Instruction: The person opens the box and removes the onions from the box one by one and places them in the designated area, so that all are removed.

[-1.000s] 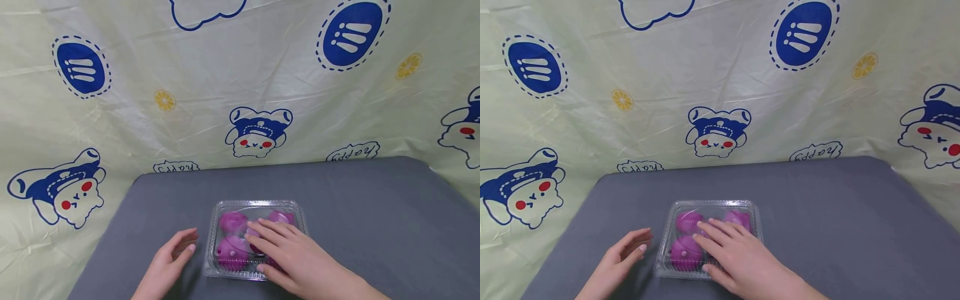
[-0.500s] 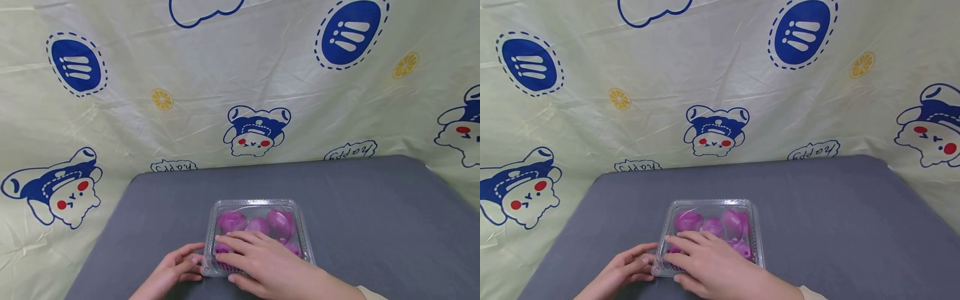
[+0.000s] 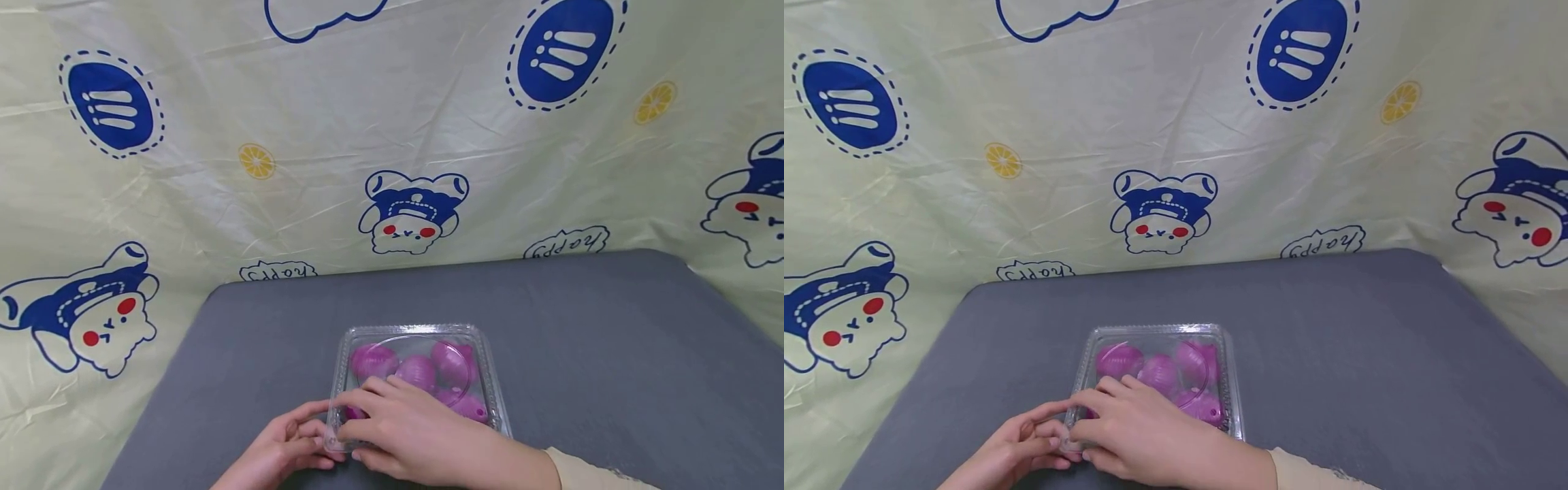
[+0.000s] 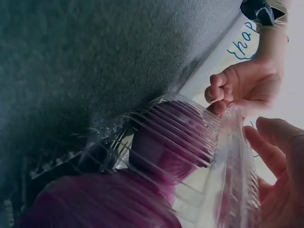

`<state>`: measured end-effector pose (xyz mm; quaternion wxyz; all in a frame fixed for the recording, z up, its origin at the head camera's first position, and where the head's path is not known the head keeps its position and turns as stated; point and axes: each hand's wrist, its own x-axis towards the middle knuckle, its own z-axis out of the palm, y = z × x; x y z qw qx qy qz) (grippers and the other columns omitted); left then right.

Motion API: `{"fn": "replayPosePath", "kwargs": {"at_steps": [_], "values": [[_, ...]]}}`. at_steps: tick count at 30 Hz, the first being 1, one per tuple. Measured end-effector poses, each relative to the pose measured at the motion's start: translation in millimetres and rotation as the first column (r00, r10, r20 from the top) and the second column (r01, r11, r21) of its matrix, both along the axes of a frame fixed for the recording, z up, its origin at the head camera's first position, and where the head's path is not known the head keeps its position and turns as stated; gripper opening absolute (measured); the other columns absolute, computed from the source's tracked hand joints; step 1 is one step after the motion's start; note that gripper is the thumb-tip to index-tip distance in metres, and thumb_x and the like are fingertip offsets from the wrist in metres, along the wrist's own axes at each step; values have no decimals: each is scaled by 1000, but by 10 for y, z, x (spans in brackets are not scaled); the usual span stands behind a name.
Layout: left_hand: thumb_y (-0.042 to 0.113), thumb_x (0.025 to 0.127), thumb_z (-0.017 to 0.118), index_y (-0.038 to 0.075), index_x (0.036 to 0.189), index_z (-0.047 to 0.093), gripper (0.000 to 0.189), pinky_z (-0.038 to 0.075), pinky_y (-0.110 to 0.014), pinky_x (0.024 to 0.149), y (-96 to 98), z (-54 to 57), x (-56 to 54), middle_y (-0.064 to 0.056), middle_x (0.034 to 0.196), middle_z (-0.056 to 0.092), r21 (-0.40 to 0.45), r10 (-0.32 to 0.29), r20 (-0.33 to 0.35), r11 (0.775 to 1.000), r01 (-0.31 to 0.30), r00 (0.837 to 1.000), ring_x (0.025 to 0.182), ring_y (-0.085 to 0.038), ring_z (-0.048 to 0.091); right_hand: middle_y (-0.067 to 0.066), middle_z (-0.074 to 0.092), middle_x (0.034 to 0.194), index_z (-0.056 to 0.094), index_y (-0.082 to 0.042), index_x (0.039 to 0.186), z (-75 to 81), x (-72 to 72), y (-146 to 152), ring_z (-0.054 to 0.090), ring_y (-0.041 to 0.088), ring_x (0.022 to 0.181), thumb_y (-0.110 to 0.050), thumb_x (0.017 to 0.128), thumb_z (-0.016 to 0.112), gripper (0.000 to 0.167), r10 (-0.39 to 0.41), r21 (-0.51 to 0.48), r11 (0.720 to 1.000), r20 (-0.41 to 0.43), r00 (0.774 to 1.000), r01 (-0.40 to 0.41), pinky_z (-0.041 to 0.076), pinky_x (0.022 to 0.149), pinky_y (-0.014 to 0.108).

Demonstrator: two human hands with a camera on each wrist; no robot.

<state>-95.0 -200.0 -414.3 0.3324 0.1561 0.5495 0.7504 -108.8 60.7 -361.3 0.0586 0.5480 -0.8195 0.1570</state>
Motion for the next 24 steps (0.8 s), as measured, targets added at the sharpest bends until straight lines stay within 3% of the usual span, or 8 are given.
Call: {"fn": "replayPosePath", "kwargs": {"at_steps": [4, 10, 16, 24], "values": [[-4, 99, 46, -8, 147, 28, 51, 53, -36, 91, -1, 8, -8, -7, 106, 67, 38, -14, 10, 999, 14, 1000, 106, -23, 65, -12, 52, 138, 69, -31, 104, -43, -37, -82, 43, 6, 101, -27, 93, 67, 11, 27, -34, 999, -57, 998, -29, 38, 85, 17], [-6, 98, 46, -7, 144, 31, 49, 52, -37, 92, -2, 2, -13, -6, 106, 66, 80, -39, 0, 996, 39, 999, 107, -22, 63, -15, 57, 115, 67, -30, 94, -62, -89, -212, 37, 5, 87, -29, 90, 72, 7, 57, -6, 998, -112, 992, -58, 30, 73, 11], [-3, 98, 48, -13, 147, 21, 57, 52, -37, 92, 6, 5, -11, -11, 116, 66, 22, -12, 24, 1000, 11, 1000, 105, -20, 64, -15, 47, 93, 63, -32, 92, -14, -161, -308, 36, 3, 80, -34, 88, 73, 11, 83, 75, 994, -120, 989, -74, 30, 64, 10], [-4, 97, 49, -14, 147, 20, 59, 52, -36, 91, 11, 12, 5, -11, 119, 65, -7, -5, 38, 1000, 5, 999, 106, -20, 62, -16, 45, 90, 59, -32, 85, -54, -230, -367, 38, 1, 78, -37, 84, 75, 16, 95, 92, 992, -145, 985, -82, 28, 52, 10]]}}
